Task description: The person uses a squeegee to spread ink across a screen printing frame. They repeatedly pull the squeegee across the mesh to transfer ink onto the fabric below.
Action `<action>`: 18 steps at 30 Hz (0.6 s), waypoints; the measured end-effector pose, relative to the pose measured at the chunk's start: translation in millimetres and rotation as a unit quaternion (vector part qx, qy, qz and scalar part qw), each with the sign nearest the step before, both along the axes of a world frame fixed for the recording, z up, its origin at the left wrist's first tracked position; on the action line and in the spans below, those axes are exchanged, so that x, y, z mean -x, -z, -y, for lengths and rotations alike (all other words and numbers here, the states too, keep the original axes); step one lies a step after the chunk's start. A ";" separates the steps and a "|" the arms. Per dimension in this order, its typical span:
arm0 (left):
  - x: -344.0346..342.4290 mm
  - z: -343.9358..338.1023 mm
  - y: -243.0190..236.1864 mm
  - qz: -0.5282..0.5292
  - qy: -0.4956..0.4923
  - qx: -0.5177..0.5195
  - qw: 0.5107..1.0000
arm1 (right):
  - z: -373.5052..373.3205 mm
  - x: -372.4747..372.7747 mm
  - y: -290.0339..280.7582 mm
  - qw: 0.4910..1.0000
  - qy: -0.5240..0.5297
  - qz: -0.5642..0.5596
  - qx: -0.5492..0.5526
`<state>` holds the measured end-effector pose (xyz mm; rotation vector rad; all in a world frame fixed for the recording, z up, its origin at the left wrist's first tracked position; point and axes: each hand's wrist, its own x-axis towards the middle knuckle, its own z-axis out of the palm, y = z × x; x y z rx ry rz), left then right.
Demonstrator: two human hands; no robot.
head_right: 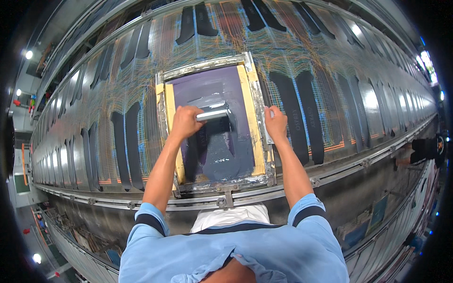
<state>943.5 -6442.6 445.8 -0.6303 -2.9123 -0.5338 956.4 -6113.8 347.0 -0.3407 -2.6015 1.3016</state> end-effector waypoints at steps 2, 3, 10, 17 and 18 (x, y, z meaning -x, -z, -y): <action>18.2 0.9 -0.8 0.026 0.000 -0.016 1.000 | -0.9 1.7 -4.5 1.000 0.004 -0.026 0.009; 21.2 2.3 -1.6 0.037 -0.003 -0.028 0.999 | -1.3 1.8 -10.3 1.000 0.001 -0.017 0.012; -128.3 -26.2 27.0 -0.040 -0.033 -0.046 0.998 | -4.3 9.5 -53.2 1.000 -0.010 0.011 -0.021; -215.9 37.3 0.6 -0.041 -0.071 -0.032 0.996 | 78.0 0.4 -51.7 0.999 -0.029 0.006 0.012; -212.8 69.7 -3.6 -0.035 -0.073 -0.021 0.996 | 108.8 -4.4 -48.4 0.999 -0.033 0.012 0.034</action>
